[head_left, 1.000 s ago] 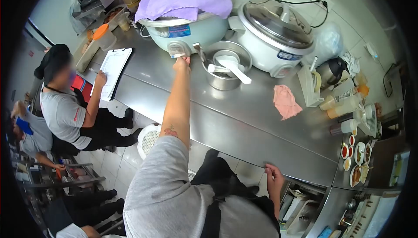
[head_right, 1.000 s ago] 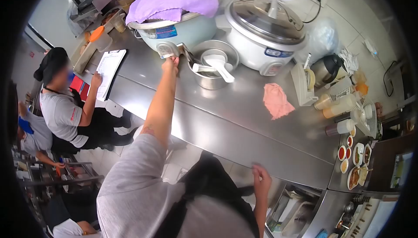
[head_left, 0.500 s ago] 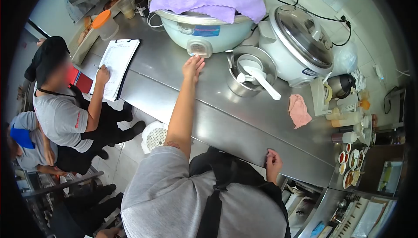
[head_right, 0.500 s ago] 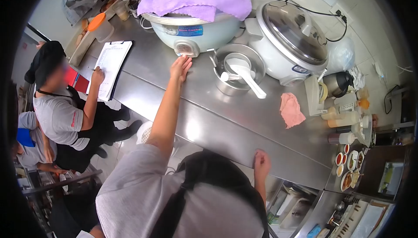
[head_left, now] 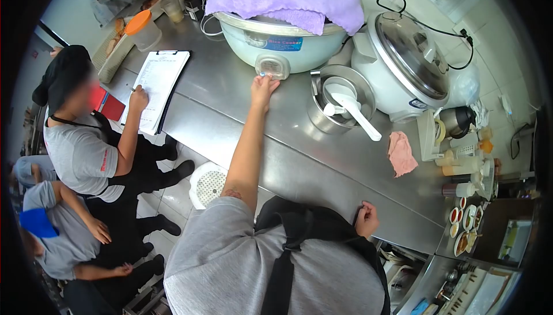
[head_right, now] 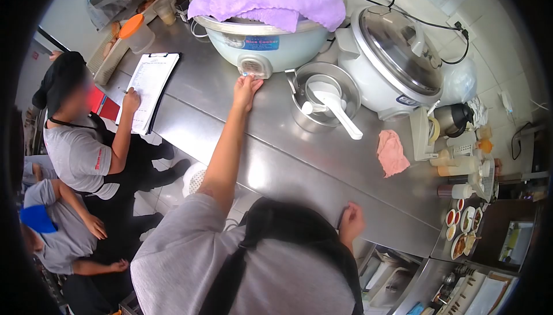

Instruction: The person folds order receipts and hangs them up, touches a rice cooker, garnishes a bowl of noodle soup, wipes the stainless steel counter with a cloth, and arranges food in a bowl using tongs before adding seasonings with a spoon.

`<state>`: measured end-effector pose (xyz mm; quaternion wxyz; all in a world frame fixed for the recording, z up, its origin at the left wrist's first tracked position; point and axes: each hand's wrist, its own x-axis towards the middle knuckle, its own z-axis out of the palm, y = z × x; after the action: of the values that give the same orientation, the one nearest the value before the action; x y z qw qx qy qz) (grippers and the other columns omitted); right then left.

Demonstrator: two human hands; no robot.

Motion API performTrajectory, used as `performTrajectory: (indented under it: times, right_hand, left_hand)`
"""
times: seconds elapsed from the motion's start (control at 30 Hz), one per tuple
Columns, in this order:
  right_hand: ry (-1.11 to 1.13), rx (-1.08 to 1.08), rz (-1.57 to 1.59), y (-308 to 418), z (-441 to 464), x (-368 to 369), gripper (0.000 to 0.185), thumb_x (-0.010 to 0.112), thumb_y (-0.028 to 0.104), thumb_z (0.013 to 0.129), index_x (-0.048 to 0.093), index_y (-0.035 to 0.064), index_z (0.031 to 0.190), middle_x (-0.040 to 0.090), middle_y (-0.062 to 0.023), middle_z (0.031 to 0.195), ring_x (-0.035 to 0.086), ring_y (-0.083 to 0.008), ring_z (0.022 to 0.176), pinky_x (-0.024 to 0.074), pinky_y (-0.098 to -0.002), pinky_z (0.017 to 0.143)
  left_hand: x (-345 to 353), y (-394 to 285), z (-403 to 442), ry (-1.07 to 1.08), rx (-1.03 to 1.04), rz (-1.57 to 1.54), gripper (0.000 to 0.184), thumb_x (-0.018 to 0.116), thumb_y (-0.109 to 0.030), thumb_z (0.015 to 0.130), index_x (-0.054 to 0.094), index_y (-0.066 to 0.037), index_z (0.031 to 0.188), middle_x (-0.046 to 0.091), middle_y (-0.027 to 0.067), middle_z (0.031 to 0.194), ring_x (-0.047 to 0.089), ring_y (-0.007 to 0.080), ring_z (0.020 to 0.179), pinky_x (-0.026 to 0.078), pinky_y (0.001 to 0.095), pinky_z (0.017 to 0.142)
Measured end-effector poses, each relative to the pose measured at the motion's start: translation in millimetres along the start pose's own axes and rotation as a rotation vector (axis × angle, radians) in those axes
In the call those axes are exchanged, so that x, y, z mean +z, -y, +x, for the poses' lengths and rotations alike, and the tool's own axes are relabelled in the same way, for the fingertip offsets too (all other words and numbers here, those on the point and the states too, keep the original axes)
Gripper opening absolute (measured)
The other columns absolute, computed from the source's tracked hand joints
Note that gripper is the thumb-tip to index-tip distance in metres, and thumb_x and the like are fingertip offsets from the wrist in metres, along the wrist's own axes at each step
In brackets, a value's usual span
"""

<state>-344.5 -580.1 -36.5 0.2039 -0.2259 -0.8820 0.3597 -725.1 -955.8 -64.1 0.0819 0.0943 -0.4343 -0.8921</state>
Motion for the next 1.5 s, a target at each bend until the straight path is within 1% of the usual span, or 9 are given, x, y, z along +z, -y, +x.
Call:
performTrajectory:
  times: [0.3, 0.4, 0.67, 0.8, 1.1, 1.13, 1.23, 1.27, 1.5]
  right_hand:
    - [-0.027, -0.039, -0.068, 9, -1, -2, 0.012, 0.060, 0.012, 0.084, 0.068, 0.0106, 0.093, 0.065, -0.0072, 0.069, 0.060, -0.0145, 0.057, 0.0473, -0.0289, 0.056]
    - [-0.025, -0.034, -0.068, 9, -2, -1, 0.012, 0.060, 0.012, 0.084, 0.068, 0.0107, 0.093, 0.064, -0.0071, 0.069, 0.059, -0.0148, 0.057, 0.0471, -0.0290, 0.056]
    - [0.022, -0.013, -0.015, -8, -1, 1, 0.010, 0.059, 0.013, 0.086, 0.067, 0.0107, 0.092, 0.059, -0.0043, 0.064, 0.054, -0.0145, 0.056, 0.0445, -0.0290, 0.055]
    - [0.077, 0.024, -0.077, 12, 6, -3, 0.008, 0.059, 0.015, 0.086, 0.065, 0.0111, 0.090, 0.056, -0.0031, 0.062, 0.053, -0.0133, 0.056, 0.0412, -0.0287, 0.053]
    - [0.049, -0.003, -0.129, 22, 33, 8, 0.006, 0.062, 0.017, 0.085, 0.066, 0.0145, 0.088, 0.054, -0.0027, 0.057, 0.051, -0.0135, 0.050, 0.0405, -0.0288, 0.049]
    - [0.043, -0.013, -0.131, 20, 33, 7, 0.006, 0.062, 0.017, 0.085, 0.066, 0.0143, 0.088, 0.054, -0.0029, 0.057, 0.051, -0.0137, 0.049, 0.0405, -0.0289, 0.049]
    - [0.022, -0.031, -0.123, 19, 32, 9, 0.006, 0.063, 0.016, 0.084, 0.067, 0.0137, 0.088, 0.054, -0.0032, 0.055, 0.051, -0.0145, 0.048, 0.0408, -0.0294, 0.048]
    - [0.013, -0.027, -0.117, 20, 31, 10, 0.006, 0.063, 0.015, 0.084, 0.067, 0.0135, 0.088, 0.054, -0.0034, 0.055, 0.051, -0.0147, 0.048, 0.0410, -0.0295, 0.048]
    - [-0.004, -0.033, -0.086, 27, 33, 11, 0.006, 0.063, 0.011, 0.083, 0.067, 0.0118, 0.087, 0.053, -0.0036, 0.055, 0.050, -0.0131, 0.047, 0.0409, -0.0277, 0.049]
  left_hand:
    - [29, -6, -6, -0.193, 0.064, -0.030, 0.024, 0.051, -0.007, 0.090, 0.034, 0.002, 0.104, 0.058, 0.0189, 0.099, 0.065, 0.0265, 0.082, 0.059, 0.0377, 0.072]
    - [29, -5, -6, -0.182, 0.083, -0.019, 0.027, 0.053, -0.015, 0.093, 0.032, 0.000, 0.103, 0.056, 0.0196, 0.099, 0.065, 0.0280, 0.082, 0.059, 0.0393, 0.074]
    - [31, -7, -2, -0.222, 0.026, -0.019, 0.033, 0.056, -0.012, 0.088, 0.033, 0.003, 0.106, 0.056, 0.0207, 0.101, 0.064, 0.0275, 0.082, 0.059, 0.0383, 0.073]
    - [26, -7, 1, -0.195, -0.014, -0.013, 0.035, 0.057, -0.013, 0.088, 0.033, 0.004, 0.107, 0.055, 0.0210, 0.101, 0.064, 0.0282, 0.083, 0.059, 0.0395, 0.073]
    - [20, 7, 0, -0.215, 0.077, -0.037, 0.035, 0.056, -0.016, 0.090, 0.034, 0.002, 0.110, 0.053, 0.0185, 0.104, 0.064, 0.0296, 0.084, 0.059, 0.0402, 0.074]
    - [16, 3, -5, -0.150, 0.062, -0.024, 0.033, 0.055, -0.017, 0.092, 0.037, 0.002, 0.111, 0.054, 0.0182, 0.104, 0.063, 0.0295, 0.089, 0.057, 0.0404, 0.081]
    - [17, -9, -17, -0.080, -0.007, -0.058, 0.027, 0.055, -0.020, 0.094, 0.045, 0.001, 0.109, 0.058, 0.0182, 0.109, 0.062, 0.0283, 0.097, 0.053, 0.0391, 0.088]
    - [21, -14, -17, -0.056, -0.032, -0.108, 0.027, 0.052, -0.013, 0.094, 0.041, 0.002, 0.114, 0.055, 0.0173, 0.111, 0.060, 0.0294, 0.101, 0.051, 0.0422, 0.093]
    - [17, -8, -7, 0.003, -0.003, -0.105, 0.026, 0.049, -0.015, 0.095, 0.042, 0.003, 0.112, 0.055, 0.0168, 0.113, 0.059, 0.0309, 0.104, 0.051, 0.0435, 0.092]
